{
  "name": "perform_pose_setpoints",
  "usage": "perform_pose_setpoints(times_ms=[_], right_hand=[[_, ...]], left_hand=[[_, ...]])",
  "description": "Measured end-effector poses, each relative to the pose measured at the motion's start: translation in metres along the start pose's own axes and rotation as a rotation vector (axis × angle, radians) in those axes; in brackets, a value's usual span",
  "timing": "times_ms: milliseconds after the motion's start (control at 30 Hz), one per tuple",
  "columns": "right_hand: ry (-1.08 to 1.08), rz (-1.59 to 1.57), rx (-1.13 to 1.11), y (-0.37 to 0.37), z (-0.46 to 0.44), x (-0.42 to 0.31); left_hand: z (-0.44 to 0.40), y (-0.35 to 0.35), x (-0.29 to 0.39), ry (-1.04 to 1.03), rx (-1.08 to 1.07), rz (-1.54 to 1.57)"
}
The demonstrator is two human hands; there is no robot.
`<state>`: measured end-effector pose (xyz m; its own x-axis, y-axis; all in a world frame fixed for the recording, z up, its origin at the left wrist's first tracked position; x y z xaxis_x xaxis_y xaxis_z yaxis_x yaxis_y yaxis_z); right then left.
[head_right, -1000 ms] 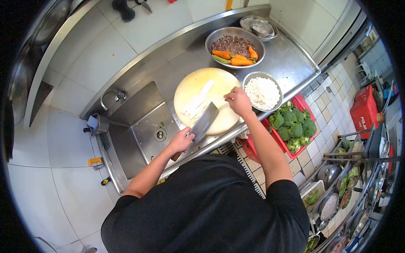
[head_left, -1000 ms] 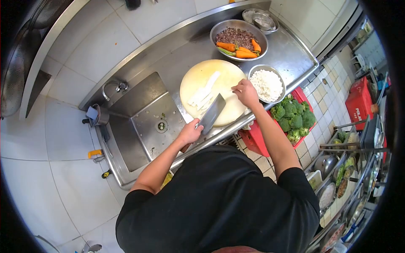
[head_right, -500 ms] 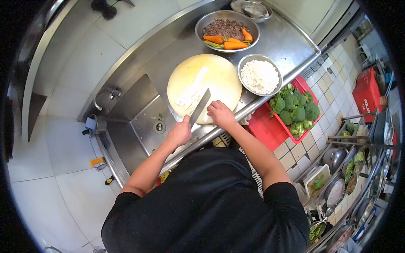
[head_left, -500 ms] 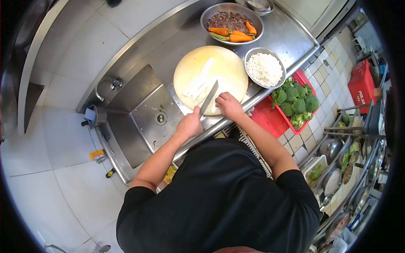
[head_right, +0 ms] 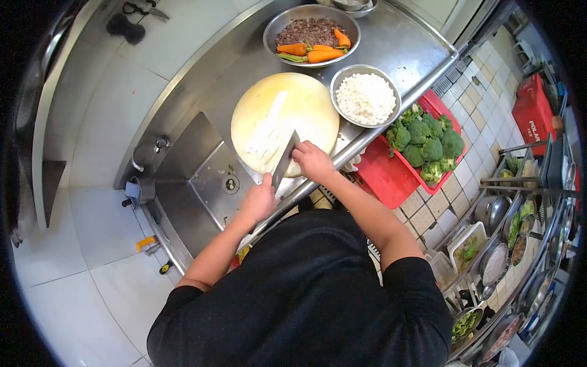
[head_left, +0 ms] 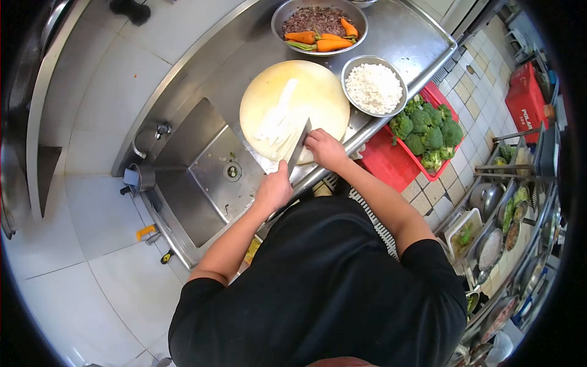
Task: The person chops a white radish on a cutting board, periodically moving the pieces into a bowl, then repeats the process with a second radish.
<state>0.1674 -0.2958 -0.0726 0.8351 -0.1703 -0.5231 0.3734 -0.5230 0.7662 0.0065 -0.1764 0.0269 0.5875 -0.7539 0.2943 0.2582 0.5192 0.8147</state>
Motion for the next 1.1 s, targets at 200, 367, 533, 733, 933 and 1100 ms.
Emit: perform_pose_setpoints(times_ms=[200,367,533,733,933,1100], right_hand=[[-0.031,0.010,-0.008,0.008,0.004,-0.002],[0.003,-0.031,0.040,0.007,0.005,0.002],[-0.060,-0.206,0.407,0.069,-0.035,-0.018],[0.091,-0.059,-0.079,0.030,-0.146,-0.029],[0.065,0.284,-0.575,-0.043,-0.173,-0.022],[0.091,0.128,-0.086,-0.021,-0.181,-0.017]], left_hand=[[0.003,0.015,0.013,0.002,-0.004,0.049],[-0.023,-0.016,0.008,0.002,0.073,0.110],[-0.022,0.004,0.001,-0.028,0.115,0.184],[-0.020,-0.001,0.014,-0.027,0.031,0.269],[-0.042,-0.023,-0.013,-0.130,0.019,0.318],[-0.039,0.003,-0.036,0.012,-0.037,0.344]])
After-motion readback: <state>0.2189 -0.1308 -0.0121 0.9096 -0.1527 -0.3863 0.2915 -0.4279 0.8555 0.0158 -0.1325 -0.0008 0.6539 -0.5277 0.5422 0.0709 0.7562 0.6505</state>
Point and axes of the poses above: each hand's wrist, its own z-axis away from the middle knuckle, its own y-axis out of the back of the hand, x = y × z, the point moved 2 cm from there along -z, towards the middle knuckle, and after that the axes turned 5 degrees about y, right-handed, at the moved point
